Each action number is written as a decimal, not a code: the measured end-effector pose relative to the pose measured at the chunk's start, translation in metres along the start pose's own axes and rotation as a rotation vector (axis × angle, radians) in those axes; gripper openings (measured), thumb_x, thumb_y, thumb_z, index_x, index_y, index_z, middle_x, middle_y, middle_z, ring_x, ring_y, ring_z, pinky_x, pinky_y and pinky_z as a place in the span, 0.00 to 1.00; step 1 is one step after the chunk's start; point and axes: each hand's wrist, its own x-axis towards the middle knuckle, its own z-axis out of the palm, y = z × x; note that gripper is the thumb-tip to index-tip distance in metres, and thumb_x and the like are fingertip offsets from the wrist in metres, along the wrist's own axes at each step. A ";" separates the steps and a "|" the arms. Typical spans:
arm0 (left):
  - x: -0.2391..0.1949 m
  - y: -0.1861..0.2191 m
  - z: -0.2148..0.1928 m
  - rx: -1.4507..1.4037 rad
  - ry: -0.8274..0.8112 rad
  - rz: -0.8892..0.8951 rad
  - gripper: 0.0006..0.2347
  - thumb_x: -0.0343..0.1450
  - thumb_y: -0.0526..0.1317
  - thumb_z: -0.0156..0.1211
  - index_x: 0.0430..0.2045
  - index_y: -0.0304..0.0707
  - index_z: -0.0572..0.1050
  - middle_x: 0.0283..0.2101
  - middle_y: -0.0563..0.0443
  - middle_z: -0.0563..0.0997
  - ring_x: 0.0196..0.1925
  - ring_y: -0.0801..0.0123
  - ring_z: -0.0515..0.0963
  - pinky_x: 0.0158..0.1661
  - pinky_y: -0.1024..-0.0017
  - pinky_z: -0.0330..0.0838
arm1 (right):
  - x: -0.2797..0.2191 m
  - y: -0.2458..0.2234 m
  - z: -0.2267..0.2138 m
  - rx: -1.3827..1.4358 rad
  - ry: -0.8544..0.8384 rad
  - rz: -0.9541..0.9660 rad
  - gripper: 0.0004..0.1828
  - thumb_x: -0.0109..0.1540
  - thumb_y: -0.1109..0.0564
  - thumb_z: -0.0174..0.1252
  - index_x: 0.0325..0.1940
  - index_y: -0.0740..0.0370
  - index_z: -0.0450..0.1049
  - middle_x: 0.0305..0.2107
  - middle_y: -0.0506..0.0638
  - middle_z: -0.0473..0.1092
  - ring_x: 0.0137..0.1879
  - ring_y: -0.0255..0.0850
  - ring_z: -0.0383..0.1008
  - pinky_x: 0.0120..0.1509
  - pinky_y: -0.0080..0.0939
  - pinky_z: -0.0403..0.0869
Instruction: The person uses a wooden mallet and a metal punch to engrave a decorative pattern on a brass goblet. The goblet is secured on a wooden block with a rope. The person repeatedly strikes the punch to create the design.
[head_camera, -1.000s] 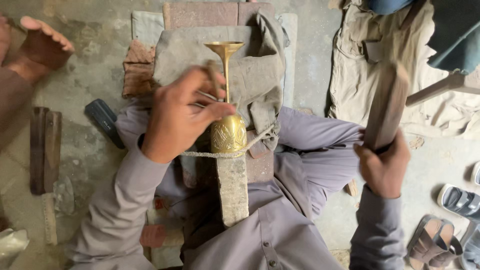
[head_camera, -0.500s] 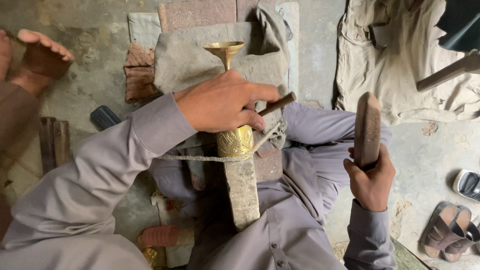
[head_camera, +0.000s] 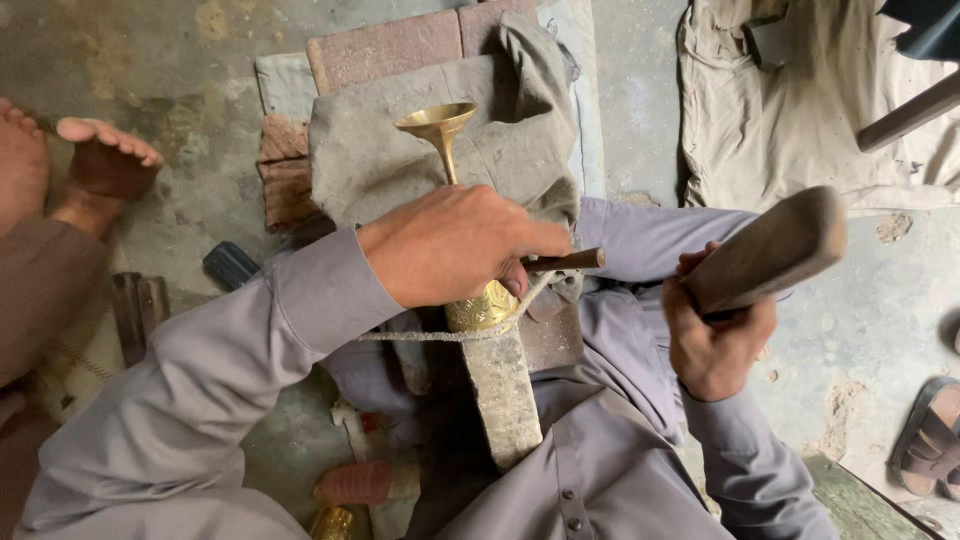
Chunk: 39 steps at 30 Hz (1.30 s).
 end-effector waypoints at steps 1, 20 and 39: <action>0.001 -0.001 -0.001 0.008 -0.012 0.003 0.11 0.68 0.26 0.56 0.41 0.41 0.76 0.27 0.47 0.84 0.31 0.66 0.88 0.30 0.64 0.79 | -0.002 0.001 0.004 0.175 0.001 0.031 0.13 0.67 0.65 0.63 0.54 0.68 0.68 0.43 0.59 0.76 0.49 0.46 0.79 0.57 0.39 0.77; -0.036 -0.013 0.010 -0.004 0.403 0.010 0.16 0.70 0.45 0.67 0.43 0.33 0.75 0.30 0.41 0.82 0.29 0.52 0.83 0.29 0.60 0.72 | 0.083 -0.044 -0.010 -0.413 -0.194 -0.405 0.20 0.55 0.69 0.58 0.51 0.66 0.72 0.34 0.57 0.71 0.38 0.47 0.72 0.43 0.46 0.70; -0.040 -0.004 0.017 -0.343 0.500 -0.345 0.13 0.71 0.41 0.67 0.39 0.31 0.71 0.30 0.46 0.86 0.27 0.70 0.89 0.25 0.75 0.80 | 0.149 -0.081 -0.016 -0.504 -0.317 -0.566 0.22 0.54 0.69 0.57 0.53 0.71 0.72 0.35 0.63 0.75 0.35 0.55 0.77 0.37 0.52 0.75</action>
